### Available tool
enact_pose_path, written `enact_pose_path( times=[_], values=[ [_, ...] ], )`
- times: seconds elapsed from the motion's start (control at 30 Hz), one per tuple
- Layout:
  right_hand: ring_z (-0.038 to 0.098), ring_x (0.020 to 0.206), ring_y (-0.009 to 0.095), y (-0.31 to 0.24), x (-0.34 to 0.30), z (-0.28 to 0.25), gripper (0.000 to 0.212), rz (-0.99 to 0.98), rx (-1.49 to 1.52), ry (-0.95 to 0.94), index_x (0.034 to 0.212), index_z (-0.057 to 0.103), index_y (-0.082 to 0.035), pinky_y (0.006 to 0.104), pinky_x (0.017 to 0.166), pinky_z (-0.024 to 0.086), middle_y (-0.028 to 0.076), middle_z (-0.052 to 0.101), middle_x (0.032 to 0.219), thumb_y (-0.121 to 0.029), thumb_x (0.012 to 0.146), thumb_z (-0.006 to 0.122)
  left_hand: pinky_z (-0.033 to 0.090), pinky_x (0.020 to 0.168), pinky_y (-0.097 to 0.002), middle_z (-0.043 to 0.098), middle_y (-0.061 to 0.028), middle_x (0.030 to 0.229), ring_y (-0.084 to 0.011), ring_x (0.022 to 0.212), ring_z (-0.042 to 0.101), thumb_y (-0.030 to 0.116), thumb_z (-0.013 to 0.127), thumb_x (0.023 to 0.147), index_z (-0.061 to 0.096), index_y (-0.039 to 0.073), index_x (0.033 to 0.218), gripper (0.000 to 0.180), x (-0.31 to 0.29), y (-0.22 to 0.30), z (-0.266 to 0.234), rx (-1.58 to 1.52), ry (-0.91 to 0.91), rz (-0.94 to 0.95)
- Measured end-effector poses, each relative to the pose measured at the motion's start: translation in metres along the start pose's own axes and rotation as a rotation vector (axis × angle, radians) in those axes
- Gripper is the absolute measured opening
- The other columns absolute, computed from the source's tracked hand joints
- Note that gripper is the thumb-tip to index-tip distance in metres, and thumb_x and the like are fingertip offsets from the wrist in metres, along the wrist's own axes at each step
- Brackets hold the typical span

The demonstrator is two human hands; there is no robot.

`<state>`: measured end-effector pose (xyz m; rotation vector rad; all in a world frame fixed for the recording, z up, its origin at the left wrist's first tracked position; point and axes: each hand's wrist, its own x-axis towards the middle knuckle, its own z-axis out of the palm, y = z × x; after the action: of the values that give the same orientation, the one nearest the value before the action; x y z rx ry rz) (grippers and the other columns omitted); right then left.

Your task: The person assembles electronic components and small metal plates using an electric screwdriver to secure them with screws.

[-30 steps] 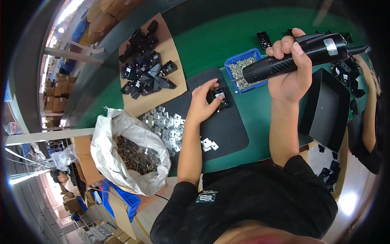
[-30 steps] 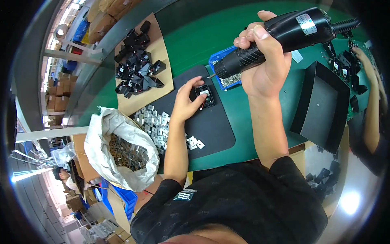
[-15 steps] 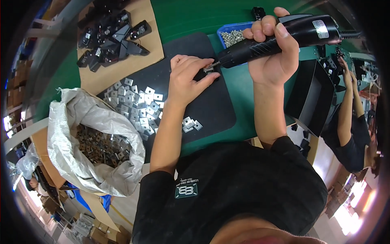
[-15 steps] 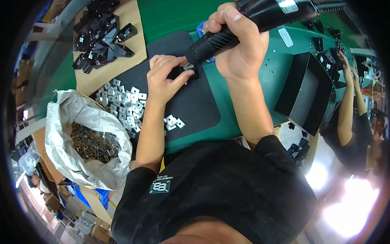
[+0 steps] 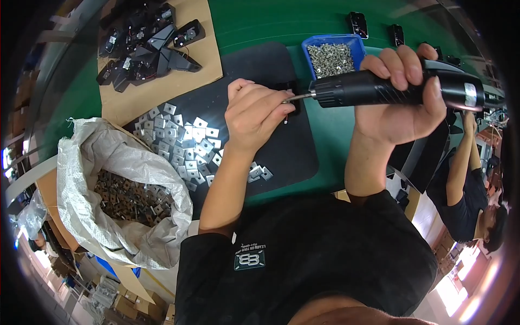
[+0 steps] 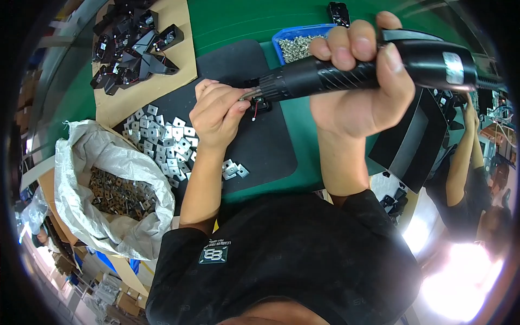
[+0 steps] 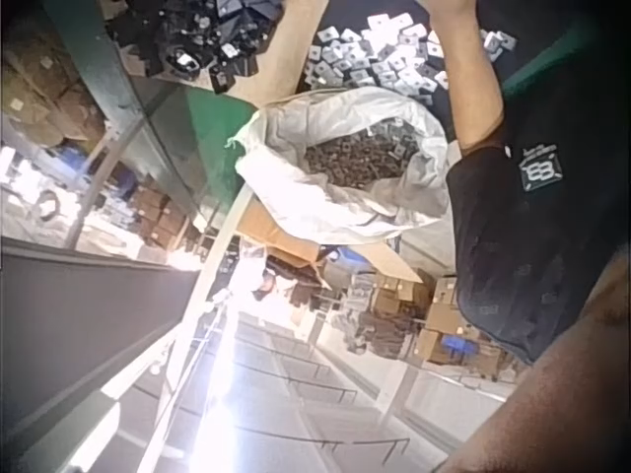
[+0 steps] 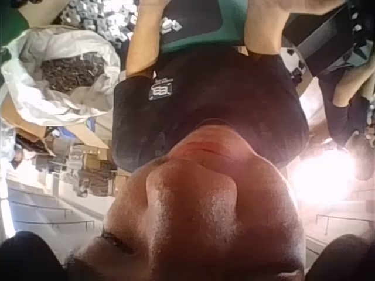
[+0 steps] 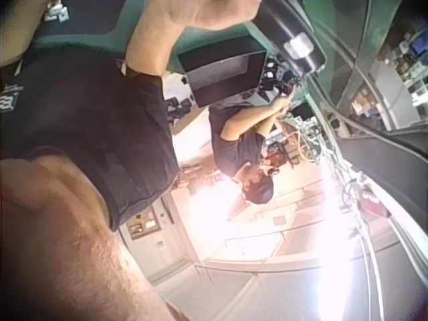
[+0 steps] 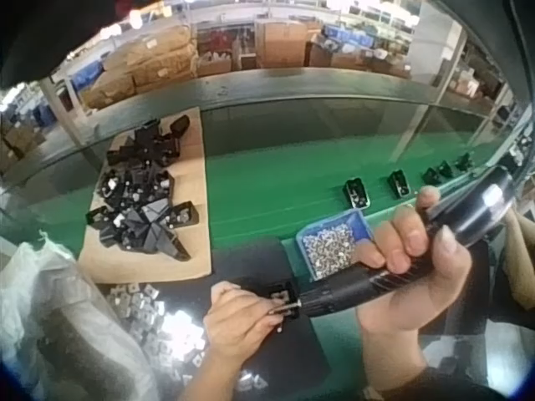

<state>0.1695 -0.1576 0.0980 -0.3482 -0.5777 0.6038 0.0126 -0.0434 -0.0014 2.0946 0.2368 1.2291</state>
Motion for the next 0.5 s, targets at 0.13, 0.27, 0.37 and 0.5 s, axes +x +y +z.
enact_pose_path(
  times=[0.13,0.27,0.37,0.5],
  values=[
    [0.052,0.082,0.013,-0.005,0.001,-0.007,0.040,0.032,0.064,-0.056,0.128,0.051,-0.008,0.0334,0.084,0.043,0.000,0.055,0.091,-0.024,0.091,0.058,0.042,0.078,-0.0333,0.073,-0.0011,0.079,-0.0163,0.070,0.064,0.021,0.081,0.075,0.076,0.007,0.082,0.016,0.003,0.001,-0.003,-0.026,0.004,0.016],
    [0.052,0.081,0.011,0.003,0.000,-0.007,0.042,0.077,0.090,-0.095,0.127,0.051,-0.010,0.0321,0.084,0.042,-0.002,0.055,0.091,-0.024,0.089,0.063,0.042,0.077,-0.0330,0.073,-0.0013,0.078,-0.0164,0.068,0.063,0.022,0.082,0.073,0.076,0.006,0.082,0.019,-0.005,0.002,-0.007,-0.042,-0.009,-0.038],
    [0.053,0.078,0.010,-0.002,0.006,-0.005,0.041,0.101,0.065,-0.087,0.119,0.054,-0.011,0.0287,0.083,0.042,-0.004,0.055,0.086,-0.018,0.082,0.072,0.041,0.077,-0.0330,0.073,-0.0012,0.077,-0.0165,0.067,0.063,0.022,0.083,0.072,0.076,0.006,0.083,0.021,0.000,0.000,0.001,-0.102,0.028,-0.055],
    [0.053,0.077,0.009,0.000,0.006,-0.009,0.040,0.113,0.108,-0.059,0.117,0.055,-0.011,0.0283,0.083,0.042,-0.005,0.054,0.084,-0.017,0.081,0.072,0.040,0.078,-0.0327,0.073,-0.0011,0.078,-0.0166,0.070,0.062,0.021,0.084,0.070,0.077,0.006,0.085,0.022,-0.002,0.004,0.000,-0.103,0.036,-0.091]
  ],
)
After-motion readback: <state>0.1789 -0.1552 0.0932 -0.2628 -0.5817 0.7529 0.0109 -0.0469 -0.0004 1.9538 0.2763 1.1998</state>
